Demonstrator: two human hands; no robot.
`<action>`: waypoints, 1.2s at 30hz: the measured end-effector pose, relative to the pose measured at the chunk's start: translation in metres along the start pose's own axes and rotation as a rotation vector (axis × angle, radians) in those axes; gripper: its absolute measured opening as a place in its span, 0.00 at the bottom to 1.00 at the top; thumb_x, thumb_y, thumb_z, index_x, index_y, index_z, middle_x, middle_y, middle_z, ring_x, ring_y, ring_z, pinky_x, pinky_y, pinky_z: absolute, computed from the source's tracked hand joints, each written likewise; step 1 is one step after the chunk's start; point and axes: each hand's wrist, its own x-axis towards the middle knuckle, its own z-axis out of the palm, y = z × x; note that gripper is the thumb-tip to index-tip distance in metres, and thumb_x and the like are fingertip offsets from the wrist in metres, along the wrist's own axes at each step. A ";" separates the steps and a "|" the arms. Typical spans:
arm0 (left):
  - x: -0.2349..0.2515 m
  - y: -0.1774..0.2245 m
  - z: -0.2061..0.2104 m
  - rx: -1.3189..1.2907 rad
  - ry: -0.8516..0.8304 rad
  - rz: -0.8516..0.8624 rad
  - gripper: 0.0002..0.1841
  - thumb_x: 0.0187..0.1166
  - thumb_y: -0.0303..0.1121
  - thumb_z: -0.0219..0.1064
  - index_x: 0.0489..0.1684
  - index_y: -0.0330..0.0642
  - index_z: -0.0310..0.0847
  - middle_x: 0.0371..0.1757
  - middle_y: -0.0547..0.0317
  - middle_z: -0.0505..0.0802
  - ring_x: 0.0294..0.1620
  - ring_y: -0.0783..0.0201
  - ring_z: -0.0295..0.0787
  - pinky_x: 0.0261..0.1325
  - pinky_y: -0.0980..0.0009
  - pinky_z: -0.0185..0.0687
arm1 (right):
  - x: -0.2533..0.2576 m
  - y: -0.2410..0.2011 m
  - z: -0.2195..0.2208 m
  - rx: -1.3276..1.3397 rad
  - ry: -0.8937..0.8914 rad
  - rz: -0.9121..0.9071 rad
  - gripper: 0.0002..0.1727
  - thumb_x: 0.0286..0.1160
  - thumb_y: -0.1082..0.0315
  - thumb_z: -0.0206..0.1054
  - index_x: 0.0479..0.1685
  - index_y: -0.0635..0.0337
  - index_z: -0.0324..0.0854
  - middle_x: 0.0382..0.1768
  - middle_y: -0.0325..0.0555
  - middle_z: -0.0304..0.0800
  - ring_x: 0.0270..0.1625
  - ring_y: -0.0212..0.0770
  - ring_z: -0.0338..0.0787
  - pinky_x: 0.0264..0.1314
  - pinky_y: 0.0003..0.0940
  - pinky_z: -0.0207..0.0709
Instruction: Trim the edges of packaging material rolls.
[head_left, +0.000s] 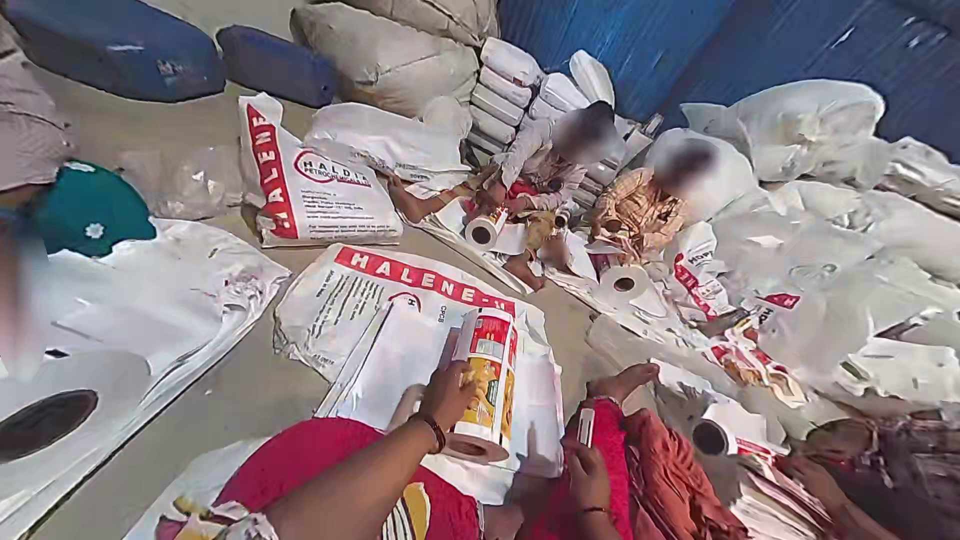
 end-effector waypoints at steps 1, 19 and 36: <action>0.001 -0.004 0.004 0.025 -0.053 0.033 0.31 0.83 0.49 0.66 0.81 0.40 0.73 0.80 0.40 0.79 0.83 0.44 0.73 0.85 0.47 0.68 | 0.009 -0.010 0.004 -0.026 -0.054 0.026 0.13 0.80 0.69 0.65 0.53 0.56 0.94 0.50 0.60 0.87 0.45 0.53 0.89 0.48 0.54 0.84; 0.030 0.001 -0.011 0.414 -0.362 0.151 0.51 0.68 0.75 0.65 0.96 0.70 0.51 0.99 0.54 0.42 0.98 0.39 0.32 0.88 0.26 0.40 | 0.182 -0.196 0.121 -0.659 -0.417 0.289 0.31 0.85 0.42 0.54 0.69 0.58 0.84 0.78 0.64 0.76 0.78 0.60 0.80 0.74 0.64 0.74; 0.033 -0.004 -0.006 0.336 -0.354 0.123 0.52 0.64 0.72 0.72 0.94 0.76 0.53 0.99 0.57 0.42 0.98 0.38 0.33 0.87 0.25 0.44 | 0.074 -0.166 0.072 -0.621 -0.534 0.280 0.28 0.82 0.43 0.61 0.69 0.55 0.82 0.72 0.63 0.79 0.65 0.59 0.88 0.66 0.61 0.80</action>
